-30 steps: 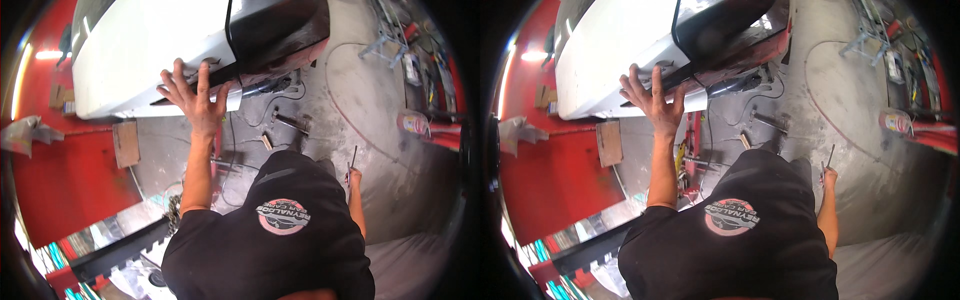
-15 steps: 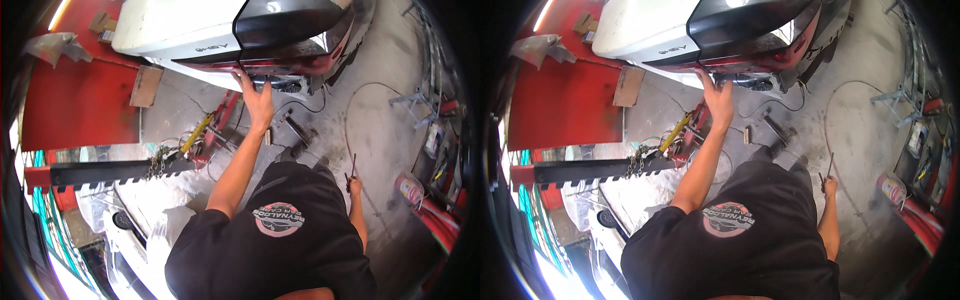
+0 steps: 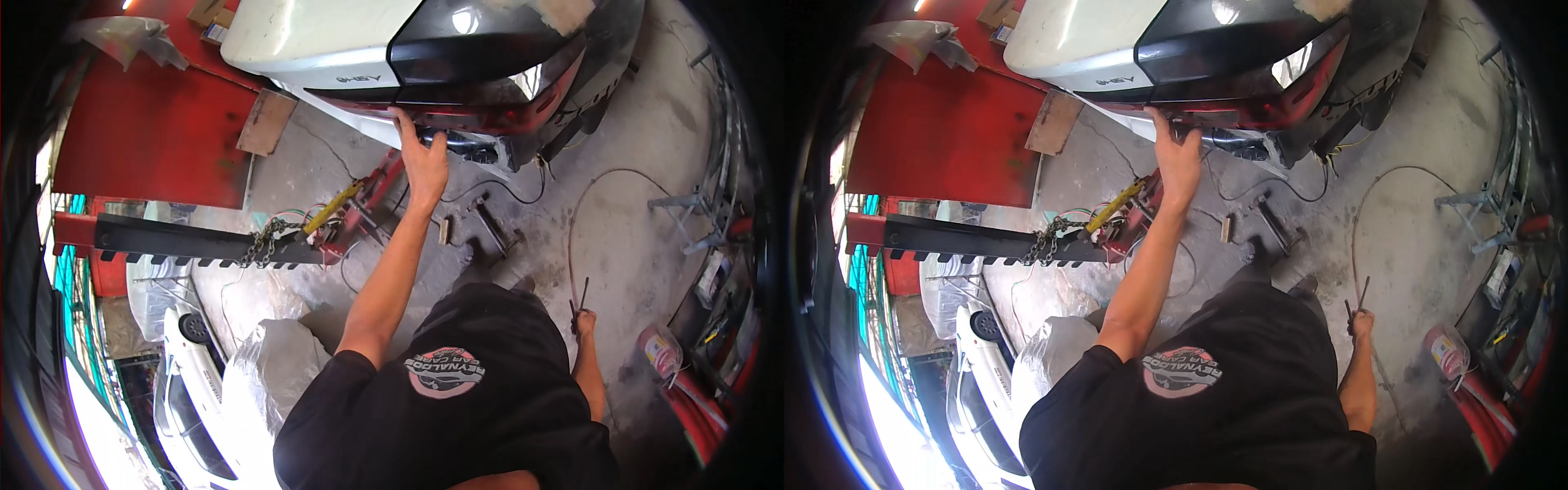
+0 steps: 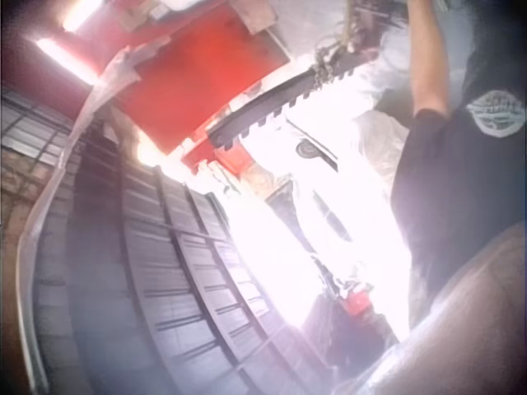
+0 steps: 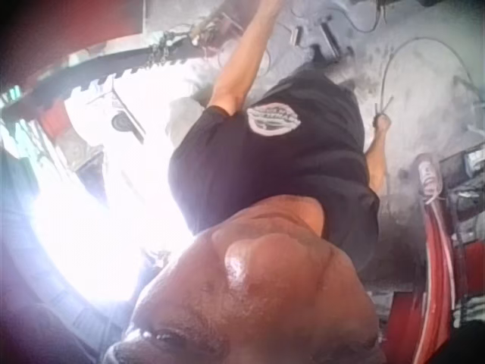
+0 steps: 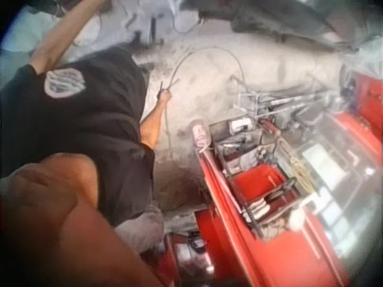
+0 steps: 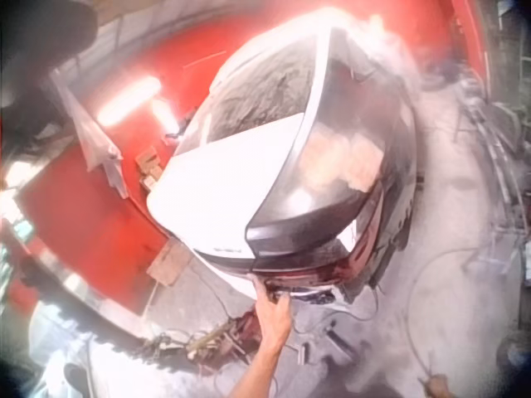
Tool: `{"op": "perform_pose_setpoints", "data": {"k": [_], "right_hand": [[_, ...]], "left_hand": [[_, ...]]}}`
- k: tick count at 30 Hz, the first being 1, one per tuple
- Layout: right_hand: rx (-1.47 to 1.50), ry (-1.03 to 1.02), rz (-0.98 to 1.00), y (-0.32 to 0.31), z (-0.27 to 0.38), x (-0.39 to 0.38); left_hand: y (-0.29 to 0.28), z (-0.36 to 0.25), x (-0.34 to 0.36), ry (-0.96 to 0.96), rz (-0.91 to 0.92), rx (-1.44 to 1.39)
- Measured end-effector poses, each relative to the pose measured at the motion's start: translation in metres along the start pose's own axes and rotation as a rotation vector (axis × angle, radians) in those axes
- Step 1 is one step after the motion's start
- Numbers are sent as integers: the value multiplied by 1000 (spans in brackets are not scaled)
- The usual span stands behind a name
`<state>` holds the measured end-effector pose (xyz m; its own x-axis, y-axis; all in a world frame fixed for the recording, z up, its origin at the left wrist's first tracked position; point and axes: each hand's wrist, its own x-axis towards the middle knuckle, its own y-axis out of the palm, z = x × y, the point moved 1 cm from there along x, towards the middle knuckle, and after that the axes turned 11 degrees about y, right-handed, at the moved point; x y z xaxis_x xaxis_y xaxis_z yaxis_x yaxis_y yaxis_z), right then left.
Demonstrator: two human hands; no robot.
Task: The person aligns a taillight assembly onto a vehicle and presses it into place, then uses a long tool to manipulate components inside the vehicle frame through an opening.
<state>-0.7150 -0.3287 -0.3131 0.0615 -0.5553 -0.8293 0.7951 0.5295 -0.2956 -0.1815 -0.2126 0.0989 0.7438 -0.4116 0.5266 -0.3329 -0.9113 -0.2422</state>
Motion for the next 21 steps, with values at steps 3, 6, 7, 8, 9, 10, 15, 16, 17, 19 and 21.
{"op": "perform_pose_setpoints", "data": {"k": [3, 6, 7, 8, 9, 10, 15, 16, 17, 19, 21], "right_hand": [[-20, 20, 113, 18, 4, 1], [-50, -27, 122, 32, 4, 4], [-67, -29, 144, 33, 2, 8], [-63, -26, 142, 32, -1, 11], [-68, -49, 127, 31, -3, 14], [-75, -72, 123, 36, 0, 14], [-114, -62, 55, 31, -1, 18], [-115, -62, 25, 28, -4, 20], [-114, -62, 25, 25, -5, 23], [-170, -10, 54, 22, -3, 26], [-167, 4, 67, 22, 2, 25]], "left_hand": [[-10, -16, 6, -120, 34, 175], [-14, -32, 8, -13, -55, 241], [-13, -34, 10, 33, -57, 234], [-13, -36, 12, 79, -58, 225], [-14, -31, 13, 80, -53, 222], [-19, -27, 15, 123, -10, 411], [-25, -28, 29, 107, 62, 621], [-26, -30, 27, 94, 77, 577], [-26, -32, 26, 80, 92, 533], [-32, -21, 23, 94, 63, 454], [-37, -9, 15, 109, 31, 377]]}}
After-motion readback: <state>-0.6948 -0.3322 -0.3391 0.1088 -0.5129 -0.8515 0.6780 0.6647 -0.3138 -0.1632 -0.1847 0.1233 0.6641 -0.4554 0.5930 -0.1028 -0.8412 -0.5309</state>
